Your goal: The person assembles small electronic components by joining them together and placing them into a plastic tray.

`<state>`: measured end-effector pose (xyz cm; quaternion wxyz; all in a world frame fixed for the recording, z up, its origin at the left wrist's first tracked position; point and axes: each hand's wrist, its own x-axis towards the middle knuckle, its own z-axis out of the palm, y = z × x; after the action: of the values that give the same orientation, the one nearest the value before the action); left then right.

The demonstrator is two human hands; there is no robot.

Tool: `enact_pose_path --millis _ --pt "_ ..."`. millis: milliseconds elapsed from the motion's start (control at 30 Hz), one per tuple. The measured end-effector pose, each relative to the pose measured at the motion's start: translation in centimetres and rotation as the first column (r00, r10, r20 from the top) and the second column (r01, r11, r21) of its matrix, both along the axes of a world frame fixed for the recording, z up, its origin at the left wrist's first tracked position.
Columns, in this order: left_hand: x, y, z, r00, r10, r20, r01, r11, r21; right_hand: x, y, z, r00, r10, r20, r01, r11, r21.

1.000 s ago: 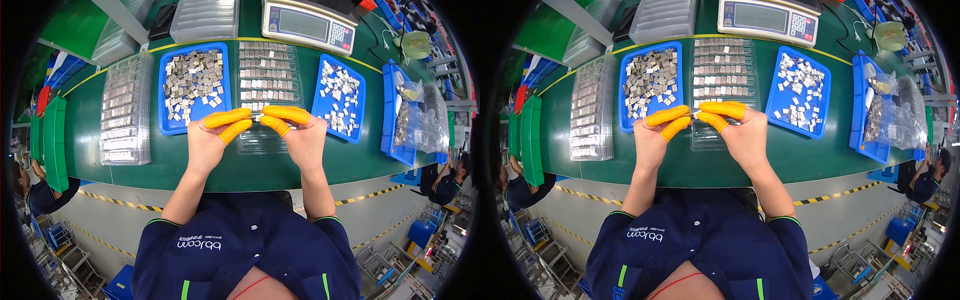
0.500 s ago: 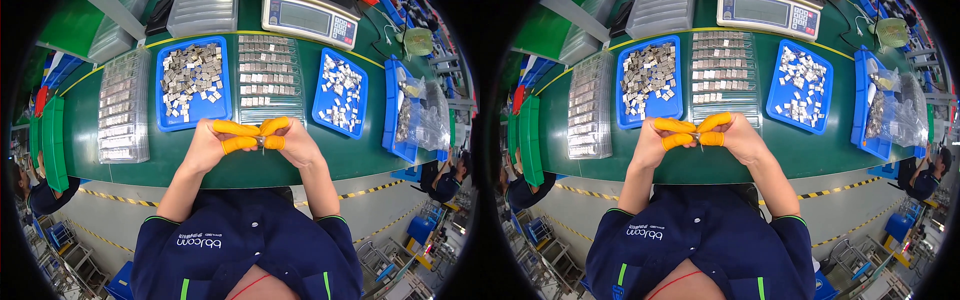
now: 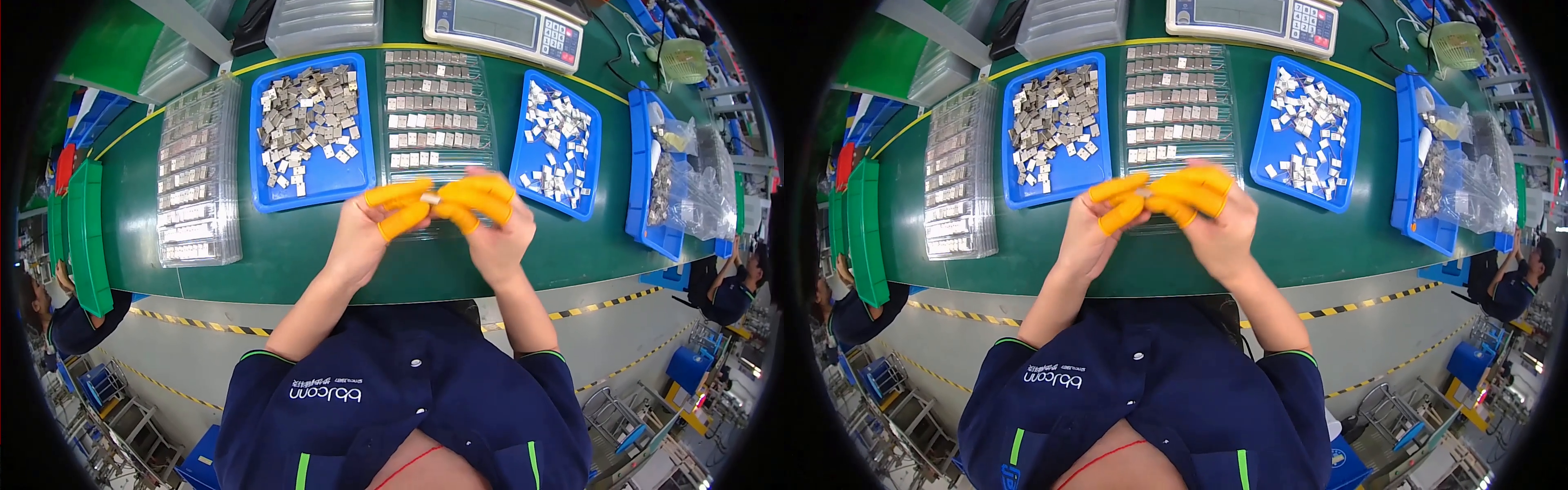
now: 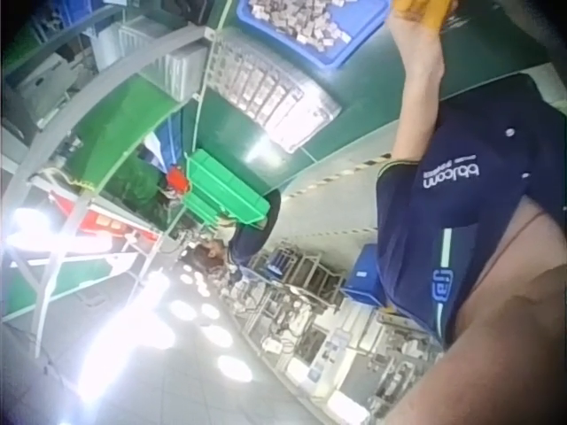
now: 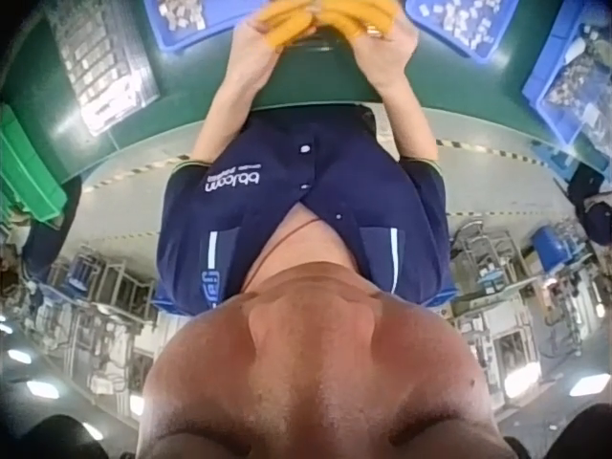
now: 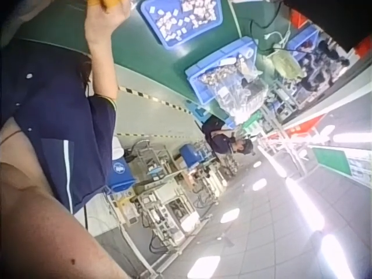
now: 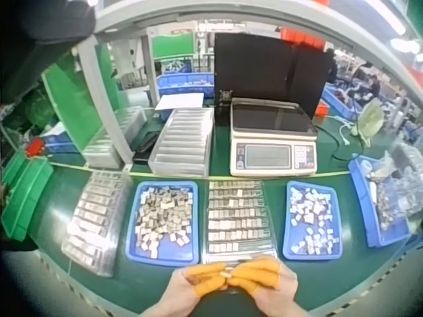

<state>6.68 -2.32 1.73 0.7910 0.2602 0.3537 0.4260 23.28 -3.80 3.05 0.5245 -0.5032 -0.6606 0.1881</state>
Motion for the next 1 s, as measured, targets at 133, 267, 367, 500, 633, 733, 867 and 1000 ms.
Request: enact_pose_path --millis 133,267,367,500,633,733,867,1000 --pt "-0.7 0.7 -0.9 0.735 0.451 -0.506 -0.039 0.774 0.632 2.7 3.3 -3.0 0.942 -0.199 0.270 0.147 0.968 0.203" --pt "-2.6 1.3 -0.7 0.569 0.519 -0.637 0.084 0.734 0.674 3.1 4.0 -4.6 0.834 -0.200 0.515 0.081 0.966 0.245" --pt "-3.4 1.4 -0.8 0.449 0.597 -0.665 0.172 0.673 0.720 2.9 3.9 -4.8 0.789 -0.191 0.584 0.045 0.966 0.254" --pt "-4.4 3.0 -1.2 0.280 0.693 -0.665 0.354 0.569 0.742 3.1 3.6 -5.0 0.792 -0.173 0.586 0.058 0.976 0.209" --pt "-6.8 5.7 -1.5 0.149 0.696 -0.702 0.440 0.589 0.678 6.0 3.6 -3.6 0.804 -0.353 0.479 0.258 0.932 0.254" --pt "-8.5 7.3 -2.7 0.036 0.691 -0.722 0.487 0.619 0.616 9.8 4.8 -3.4 0.740 -0.463 0.488 0.546 0.837 -0.034" --pt "-7.9 8.0 -2.5 -0.100 0.754 -0.650 0.604 0.565 0.562 12.6 5.4 -4.9 0.791 -0.282 0.543 0.451 0.869 -0.205" --pt "-7.7 8.7 -2.7 -0.013 0.737 -0.676 0.594 0.549 0.588 13.6 5.5 -6.0 0.706 -0.272 0.654 0.473 0.868 -0.151"
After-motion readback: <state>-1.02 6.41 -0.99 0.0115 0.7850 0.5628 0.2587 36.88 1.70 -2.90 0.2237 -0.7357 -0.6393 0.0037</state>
